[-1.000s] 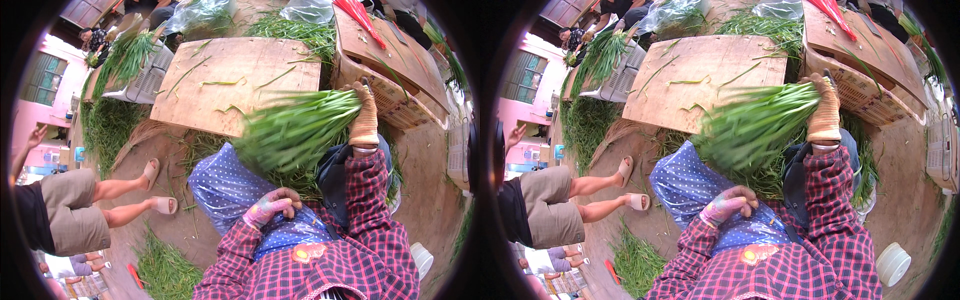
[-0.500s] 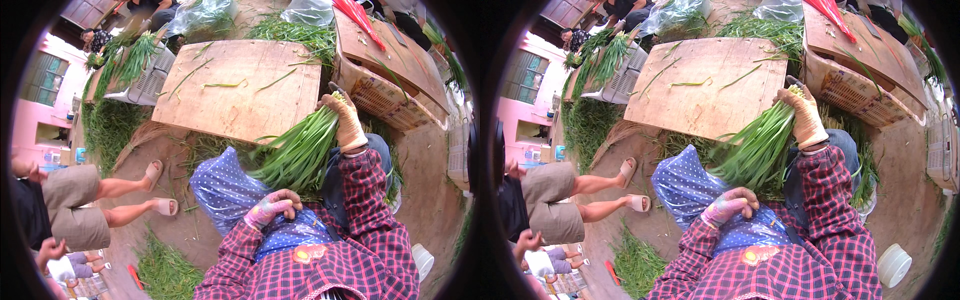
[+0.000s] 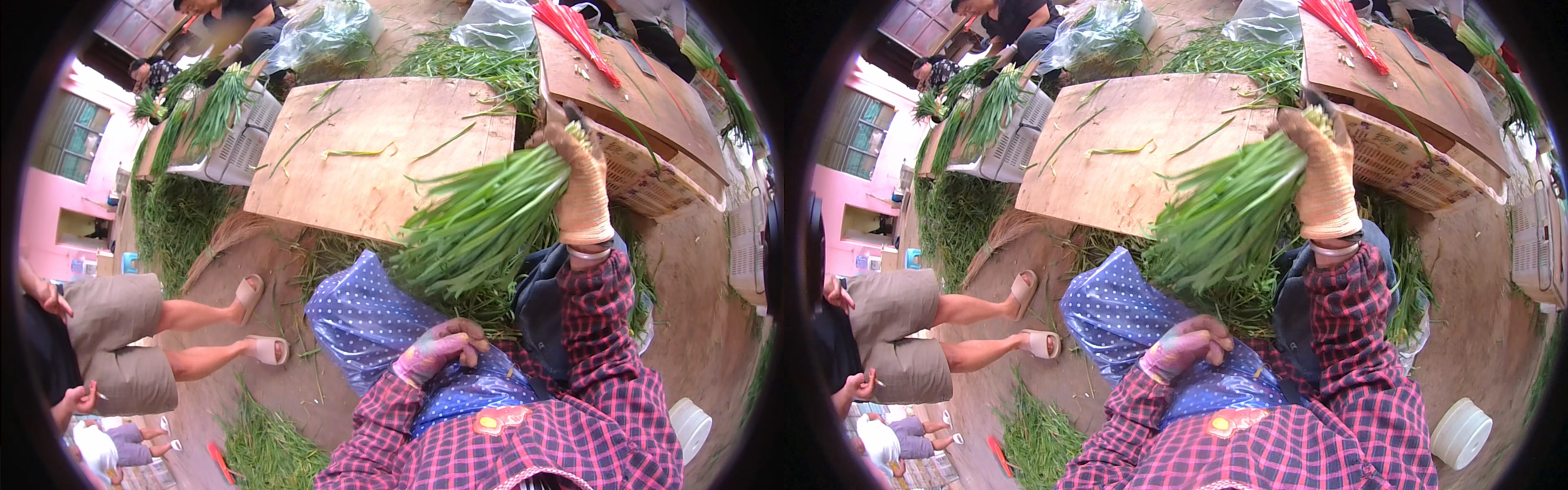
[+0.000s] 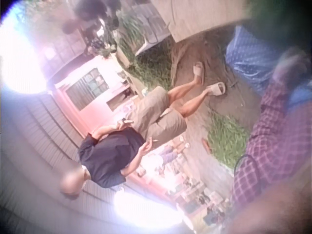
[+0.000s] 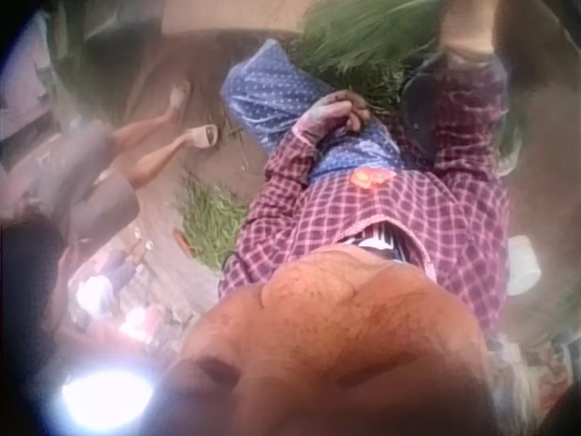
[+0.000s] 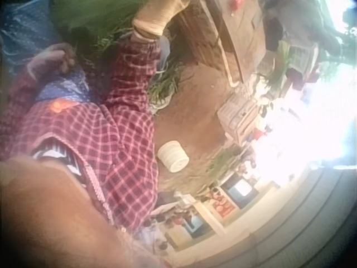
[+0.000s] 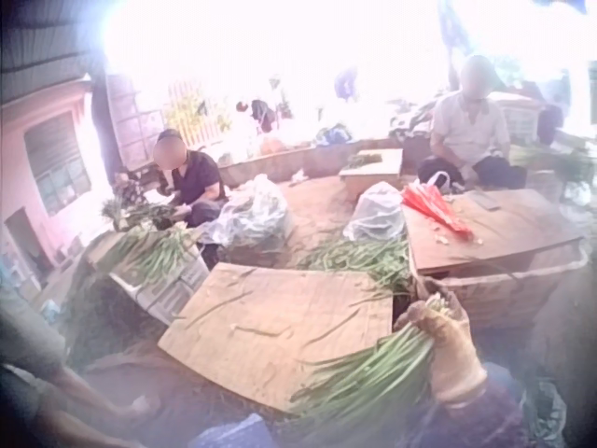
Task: The person sorts through bundles of long green vegetables by hand, removing loose leaves and debris. The person gathers the stalks into bunches and places them into a plastic-lined crate.
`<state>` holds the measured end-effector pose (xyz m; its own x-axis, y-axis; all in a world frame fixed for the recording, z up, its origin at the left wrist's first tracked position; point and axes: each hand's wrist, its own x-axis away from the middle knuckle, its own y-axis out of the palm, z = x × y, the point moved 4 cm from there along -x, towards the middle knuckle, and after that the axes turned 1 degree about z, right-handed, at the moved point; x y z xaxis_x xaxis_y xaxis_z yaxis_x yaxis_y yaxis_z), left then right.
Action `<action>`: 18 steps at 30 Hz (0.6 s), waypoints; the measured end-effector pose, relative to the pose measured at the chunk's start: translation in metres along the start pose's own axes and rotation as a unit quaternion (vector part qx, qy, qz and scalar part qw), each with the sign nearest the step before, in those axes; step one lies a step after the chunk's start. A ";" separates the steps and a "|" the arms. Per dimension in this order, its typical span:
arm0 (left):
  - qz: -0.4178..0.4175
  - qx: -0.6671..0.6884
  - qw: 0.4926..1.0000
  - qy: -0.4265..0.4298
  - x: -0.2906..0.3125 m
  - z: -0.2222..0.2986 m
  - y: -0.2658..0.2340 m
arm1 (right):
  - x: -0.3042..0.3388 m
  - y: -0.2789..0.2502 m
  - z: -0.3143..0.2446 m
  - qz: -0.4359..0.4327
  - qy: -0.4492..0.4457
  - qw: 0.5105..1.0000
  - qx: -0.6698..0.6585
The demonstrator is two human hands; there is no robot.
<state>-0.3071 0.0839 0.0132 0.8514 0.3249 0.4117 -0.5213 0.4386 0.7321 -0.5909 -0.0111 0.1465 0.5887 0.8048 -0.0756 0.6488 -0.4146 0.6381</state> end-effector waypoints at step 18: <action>0.014 0.353 0.923 0.150 -0.036 0.023 -0.013 | 0.167 0.065 0.099 -0.572 -0.214 0.681 0.405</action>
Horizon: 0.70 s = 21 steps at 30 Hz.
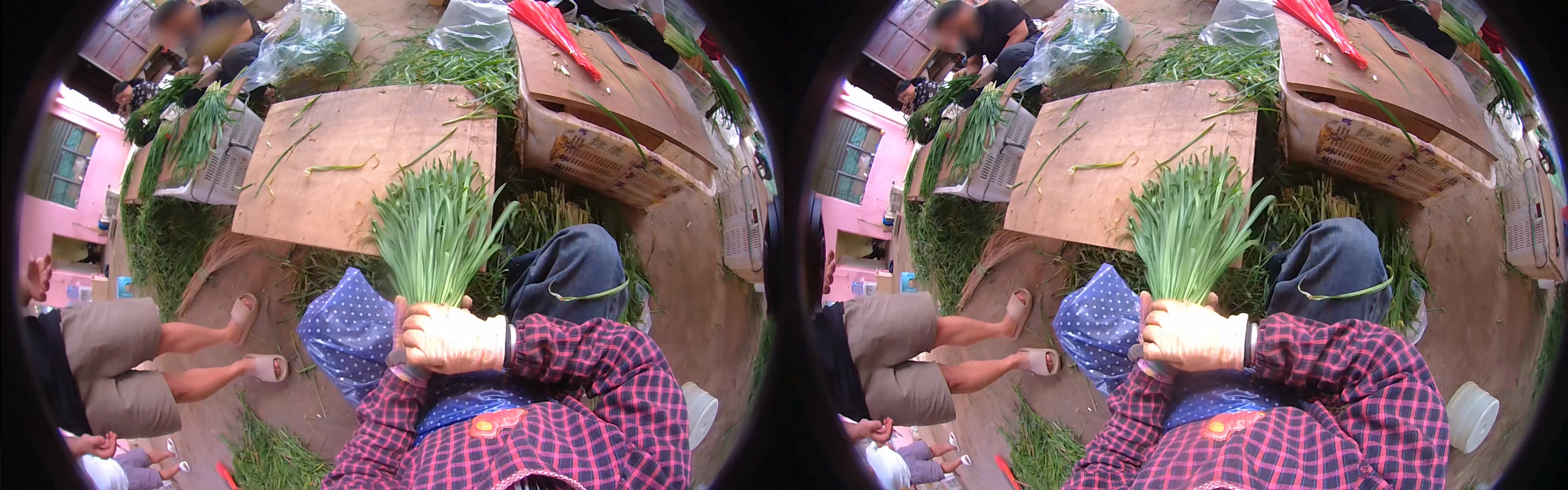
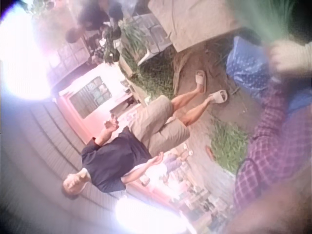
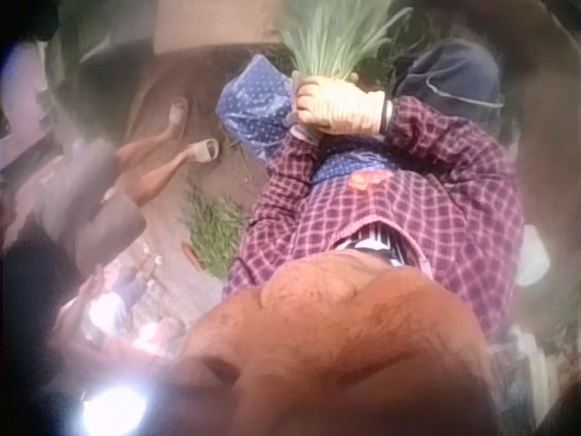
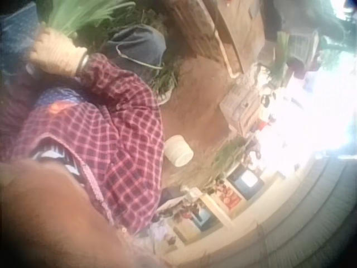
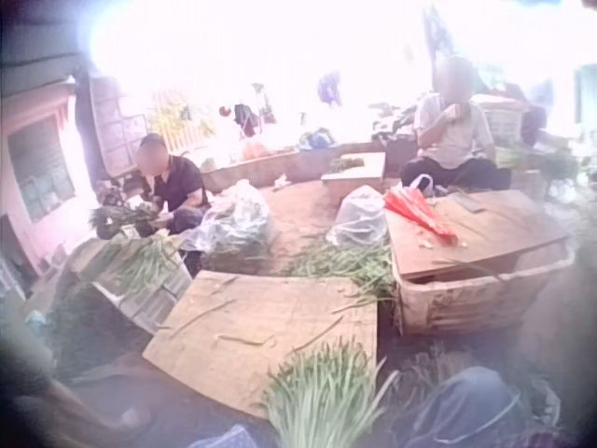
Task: The person sorts through bundles of long green vegetables by hand, removing loose leaves and debris. The person gathers the stalks into bunches and places them into a plastic-lined crate.
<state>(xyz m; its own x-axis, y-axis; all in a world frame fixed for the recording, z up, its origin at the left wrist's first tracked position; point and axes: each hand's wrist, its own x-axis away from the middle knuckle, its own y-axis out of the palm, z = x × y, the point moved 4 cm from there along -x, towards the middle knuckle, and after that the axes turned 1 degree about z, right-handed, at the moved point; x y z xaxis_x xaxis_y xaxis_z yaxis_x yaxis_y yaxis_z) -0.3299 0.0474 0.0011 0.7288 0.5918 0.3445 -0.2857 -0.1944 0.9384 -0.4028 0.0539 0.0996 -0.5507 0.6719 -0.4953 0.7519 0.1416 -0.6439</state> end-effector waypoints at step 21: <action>0.093 -0.066 0.992 -0.059 0.010 -0.011 -0.033 | 0.096 -0.040 0.027 -0.023 0.644 0.755 -0.118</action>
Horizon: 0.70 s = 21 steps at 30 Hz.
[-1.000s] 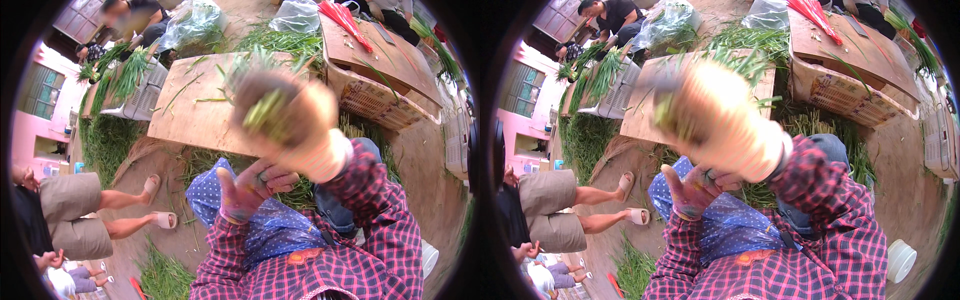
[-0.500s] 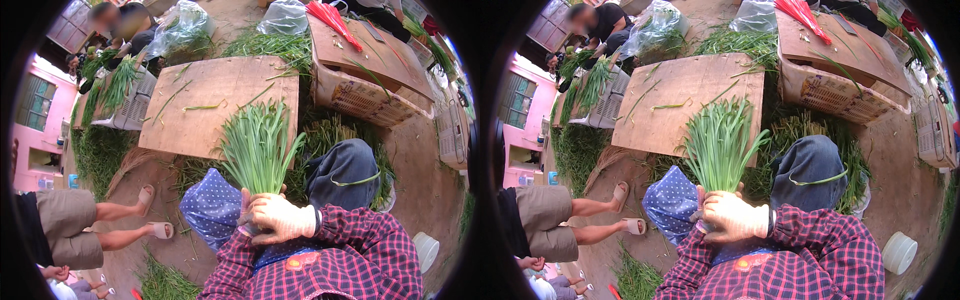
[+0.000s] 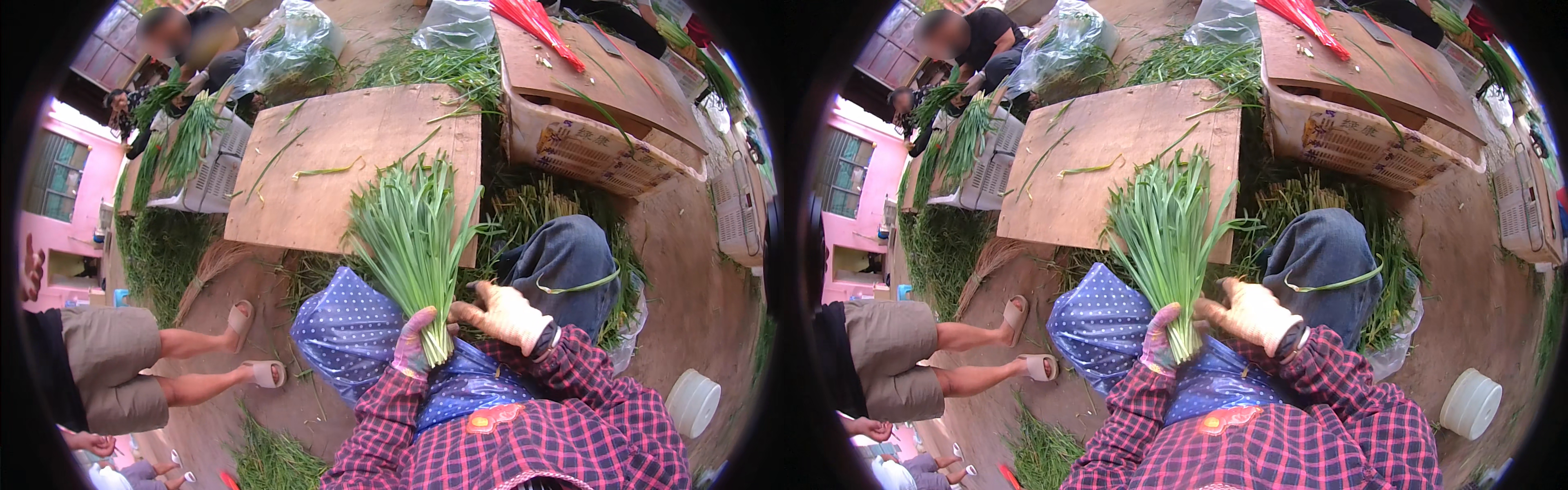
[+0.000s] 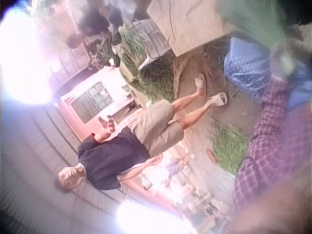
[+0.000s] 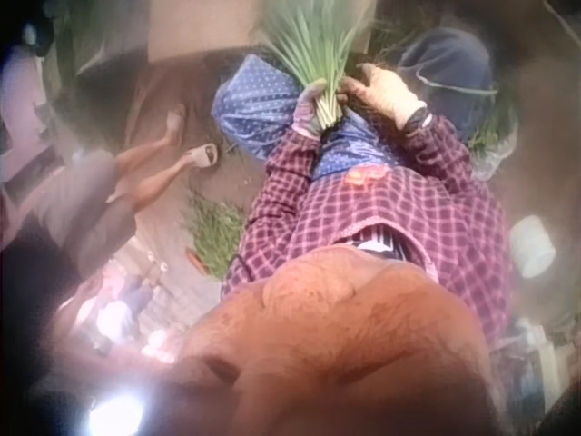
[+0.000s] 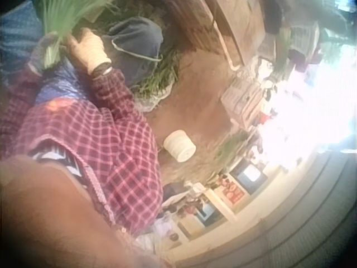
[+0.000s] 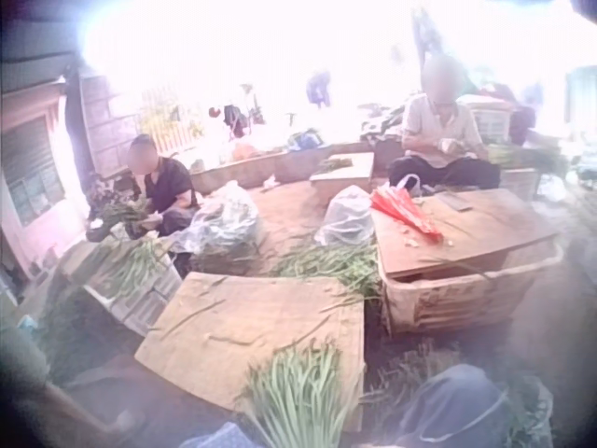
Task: The person sorts through bundles of long green vegetables by hand, removing loose leaves and debris. The person gathers the stalks into bunches and places them into a plastic-lined crate.
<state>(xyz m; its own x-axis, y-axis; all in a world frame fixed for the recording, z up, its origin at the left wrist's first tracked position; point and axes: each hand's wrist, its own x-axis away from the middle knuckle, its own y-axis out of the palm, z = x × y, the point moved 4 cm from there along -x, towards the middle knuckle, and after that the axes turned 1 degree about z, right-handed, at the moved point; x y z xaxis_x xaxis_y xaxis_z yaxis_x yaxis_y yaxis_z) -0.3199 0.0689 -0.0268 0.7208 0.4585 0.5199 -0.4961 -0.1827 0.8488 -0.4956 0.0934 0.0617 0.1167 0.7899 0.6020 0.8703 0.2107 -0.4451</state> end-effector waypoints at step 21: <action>0.177 -0.641 0.700 0.262 -0.019 -0.016 0.024 | -0.068 0.053 0.023 -0.006 -0.065 0.904 -0.423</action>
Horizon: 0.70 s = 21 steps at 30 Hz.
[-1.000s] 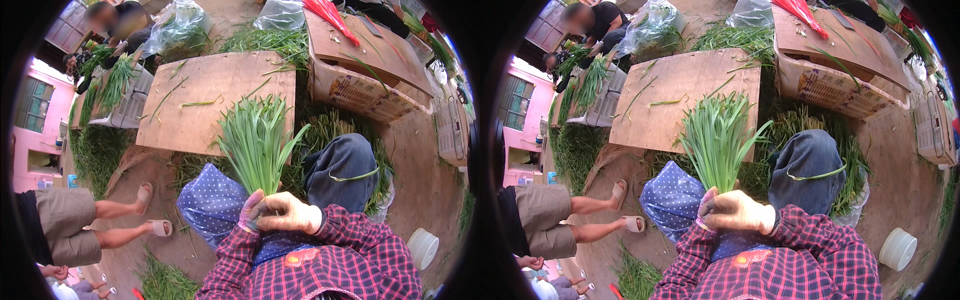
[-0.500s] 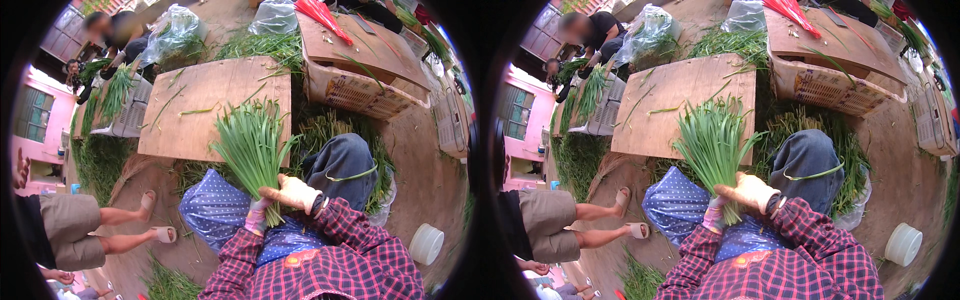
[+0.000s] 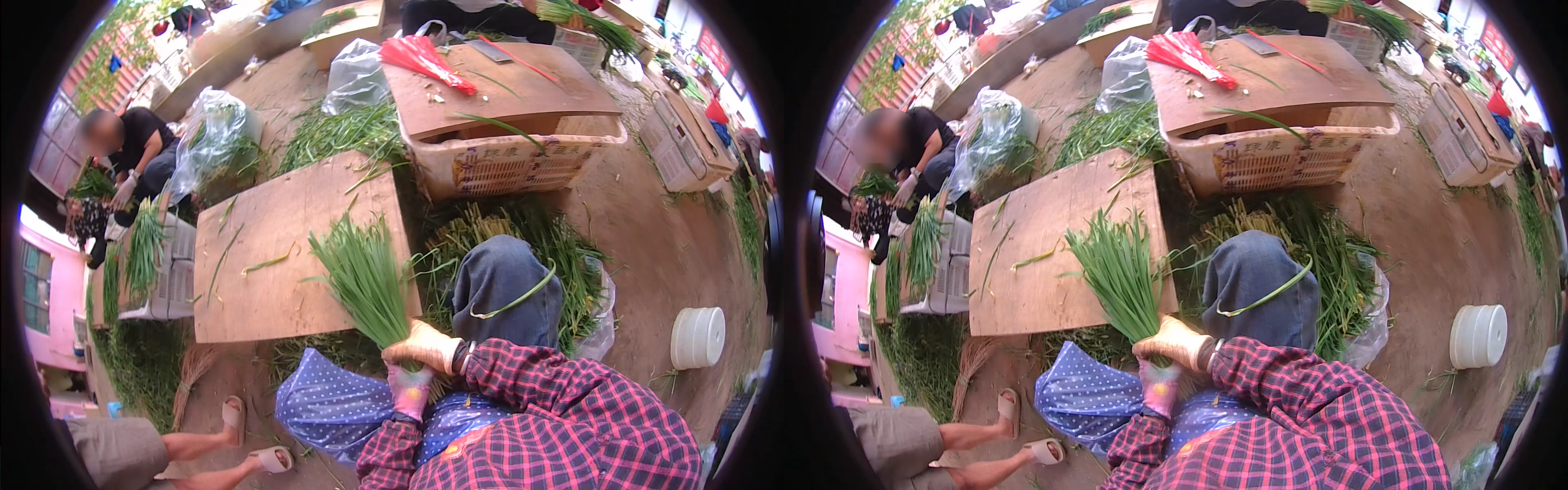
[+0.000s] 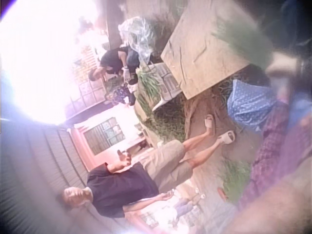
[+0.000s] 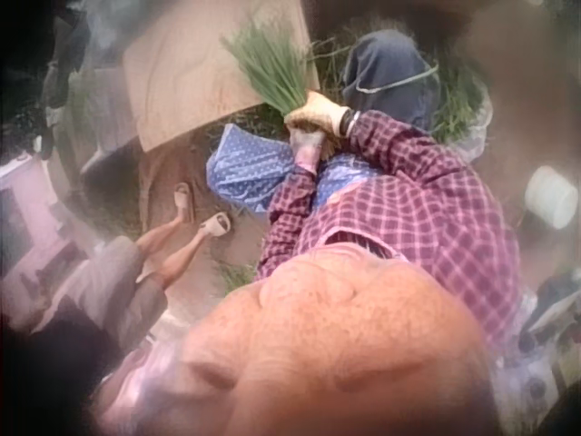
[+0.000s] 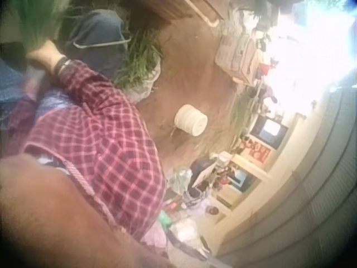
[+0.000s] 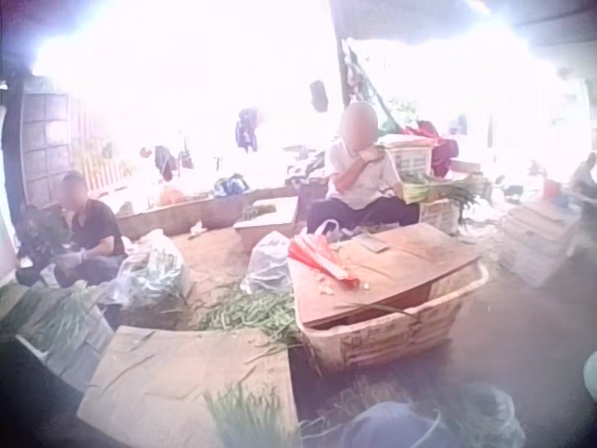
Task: The person sorts through bundles of long green vegetables by hand, removing loose leaves and debris. The person gathers the stalks into bunches and places them into a plastic-lined crate.
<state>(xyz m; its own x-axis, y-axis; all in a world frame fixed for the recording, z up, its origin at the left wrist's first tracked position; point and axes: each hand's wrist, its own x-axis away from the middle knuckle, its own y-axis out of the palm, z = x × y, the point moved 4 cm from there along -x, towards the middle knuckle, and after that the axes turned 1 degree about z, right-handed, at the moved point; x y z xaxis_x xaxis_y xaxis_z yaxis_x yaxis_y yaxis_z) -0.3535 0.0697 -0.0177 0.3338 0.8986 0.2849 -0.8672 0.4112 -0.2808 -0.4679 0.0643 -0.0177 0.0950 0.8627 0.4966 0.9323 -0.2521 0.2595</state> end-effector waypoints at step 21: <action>-0.166 0.319 0.931 -0.066 0.048 0.072 -0.019 | 0.051 -0.007 -0.073 -0.037 -0.100 0.942 -0.319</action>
<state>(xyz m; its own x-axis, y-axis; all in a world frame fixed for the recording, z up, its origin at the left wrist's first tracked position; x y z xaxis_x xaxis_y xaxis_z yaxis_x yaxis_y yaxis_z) -0.3479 0.0940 0.0673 0.6109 0.6942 0.3805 -0.7811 0.4501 0.4329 -0.4954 0.0786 0.0664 0.1615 0.9377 0.3077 0.5462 -0.3446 0.7635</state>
